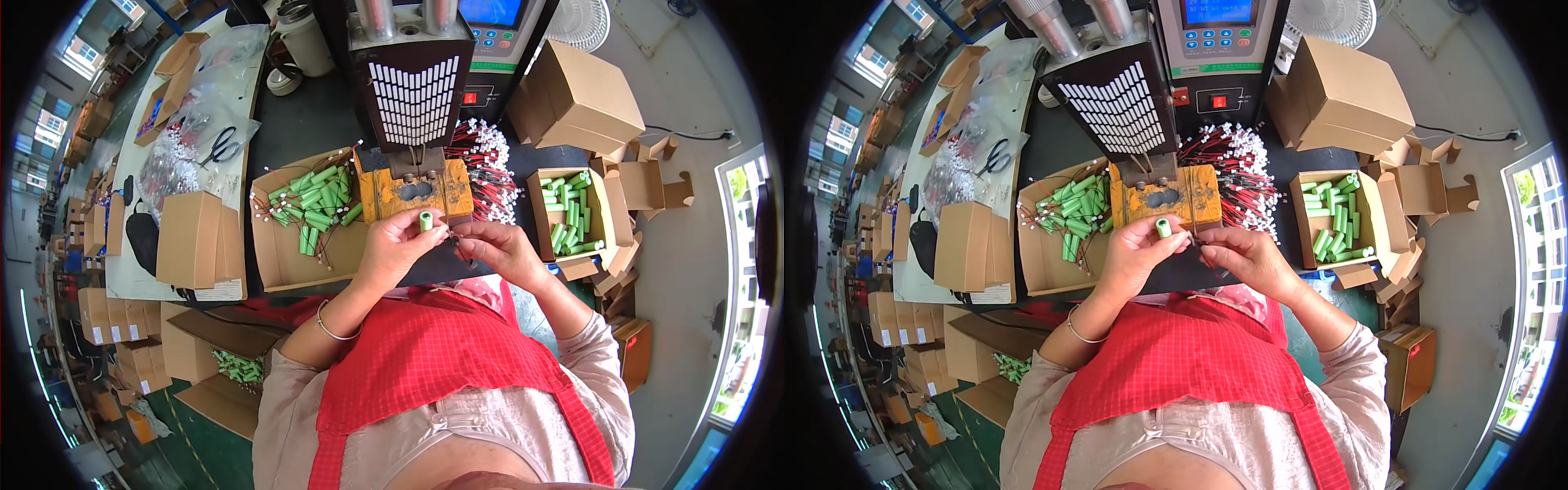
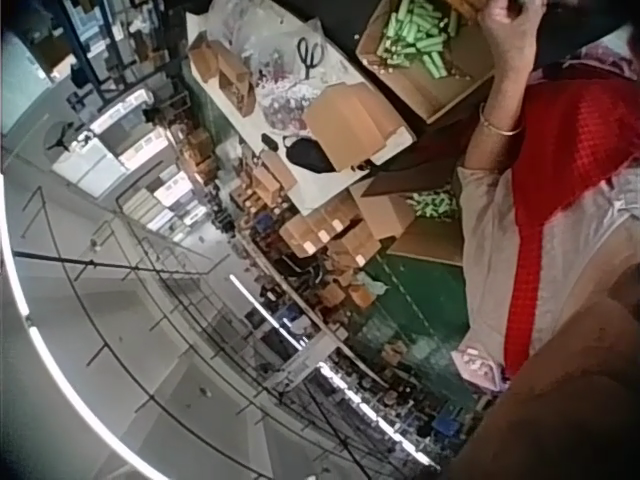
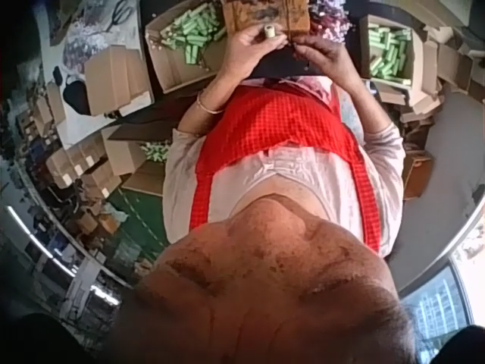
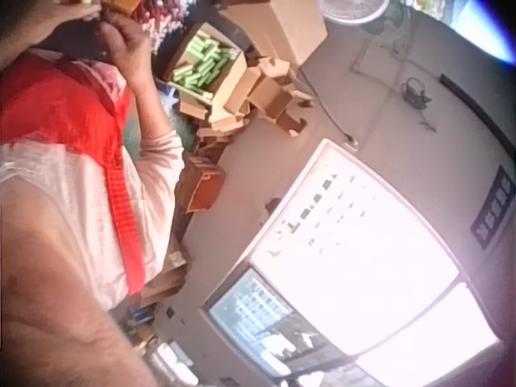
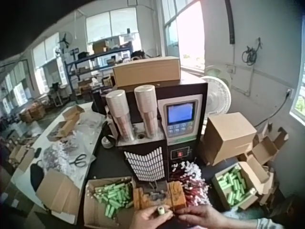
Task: The person attaches wire leads to battery cells using a spot welding machine and places the assembled battery packs into a cardboard box.
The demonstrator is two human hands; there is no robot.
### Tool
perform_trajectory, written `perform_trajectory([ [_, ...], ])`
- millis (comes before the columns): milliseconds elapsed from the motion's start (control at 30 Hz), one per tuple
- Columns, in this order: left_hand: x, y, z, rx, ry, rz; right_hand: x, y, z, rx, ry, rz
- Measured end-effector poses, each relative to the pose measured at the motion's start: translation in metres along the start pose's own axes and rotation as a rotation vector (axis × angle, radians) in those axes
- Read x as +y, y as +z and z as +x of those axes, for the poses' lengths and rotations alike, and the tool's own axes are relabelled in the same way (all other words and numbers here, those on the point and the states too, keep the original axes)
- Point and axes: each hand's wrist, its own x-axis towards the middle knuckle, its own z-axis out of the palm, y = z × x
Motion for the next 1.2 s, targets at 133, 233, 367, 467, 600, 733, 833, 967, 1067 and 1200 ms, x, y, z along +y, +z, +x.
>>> perform_trajectory([
  [133,0.0,-0.001,0.001,0.004,-0.005,-0.001,-0.009,0.009,0.016,-0.038,0.088,0.133],
  [233,0.003,-0.004,0.002,0.005,0.03,-0.025,-0.004,0.018,0.022,-0.005,0.113,0.311],
  [367,-0.002,-0.008,0.001,0.023,0.022,-0.04,0.005,0.024,0.026,0.021,0.091,0.328],
  [467,-0.011,-0.009,0.003,0.042,0.039,-0.077,0.009,0.025,0.027,0.036,0.076,0.34],
  [600,-0.013,-0.006,0.003,0.049,0.045,-0.173,0.013,0.031,0.025,0.053,0.027,0.308],
  [733,-0.019,0.0,0.004,0.13,0.091,-0.242,0.013,0.044,0.023,0.141,0.044,0.401],
  [833,-0.018,0.001,0.002,0.131,0.091,-0.297,0.015,0.044,0.024,0.148,0.095,0.478],
  [967,-0.026,0.0,0.0,0.098,0.081,-0.298,0.015,0.048,0.022,0.2,0.153,0.584],
  [1067,-0.024,0.004,0.001,0.108,0.084,-0.317,0.01,0.05,0.016,0.12,0.098,0.8],
  [1200,-0.018,0.004,0.002,0.181,0.117,-0.261,-0.004,0.059,0.01,0.068,0.218,0.819],
])
